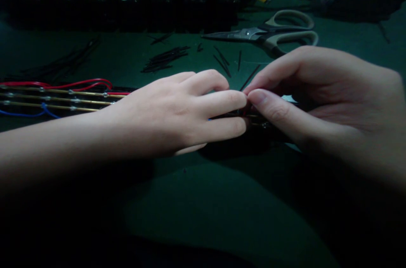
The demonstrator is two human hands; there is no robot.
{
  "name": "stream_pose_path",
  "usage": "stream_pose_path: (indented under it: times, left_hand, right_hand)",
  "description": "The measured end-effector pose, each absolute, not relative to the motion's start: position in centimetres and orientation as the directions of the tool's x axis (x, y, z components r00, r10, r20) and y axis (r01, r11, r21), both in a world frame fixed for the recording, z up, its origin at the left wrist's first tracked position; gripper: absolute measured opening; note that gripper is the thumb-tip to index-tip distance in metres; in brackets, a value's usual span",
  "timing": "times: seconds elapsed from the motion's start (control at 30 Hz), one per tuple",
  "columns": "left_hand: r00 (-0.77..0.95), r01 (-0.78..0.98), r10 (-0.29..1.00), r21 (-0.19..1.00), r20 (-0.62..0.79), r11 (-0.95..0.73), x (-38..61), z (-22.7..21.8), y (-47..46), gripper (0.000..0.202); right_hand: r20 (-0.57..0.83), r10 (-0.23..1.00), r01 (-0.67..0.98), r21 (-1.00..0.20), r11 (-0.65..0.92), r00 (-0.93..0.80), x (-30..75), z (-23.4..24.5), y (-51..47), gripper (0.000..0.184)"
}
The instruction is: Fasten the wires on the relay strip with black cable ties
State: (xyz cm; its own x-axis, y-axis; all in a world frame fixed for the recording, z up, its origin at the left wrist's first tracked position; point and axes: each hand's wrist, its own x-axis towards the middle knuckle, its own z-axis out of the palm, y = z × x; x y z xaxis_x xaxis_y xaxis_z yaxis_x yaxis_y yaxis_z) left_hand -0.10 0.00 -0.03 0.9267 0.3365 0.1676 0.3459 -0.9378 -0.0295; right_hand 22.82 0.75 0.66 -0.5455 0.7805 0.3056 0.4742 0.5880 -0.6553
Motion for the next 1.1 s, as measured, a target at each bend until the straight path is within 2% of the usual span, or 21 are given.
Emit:
stream_pose_path:
  times: [0.83, 1.1]
  left_hand:
    - [0.925, 0.333, 0.321, -0.027, 0.203, -0.942, -0.14, -0.11, 0.03, 0.025]
    - [0.932, 0.338, 0.329, -0.038, 0.152, -0.94, -0.1, 0.21, -0.01, 0.029]
  right_hand:
    - [0.281, 0.806, 0.487, -0.678, 0.551, -0.52, 22.83, 0.71, 0.74, 0.003]
    - [0.288, 0.798, 0.501, -0.653, 0.568, -0.53, 22.84, 0.69, 0.74, 0.003]
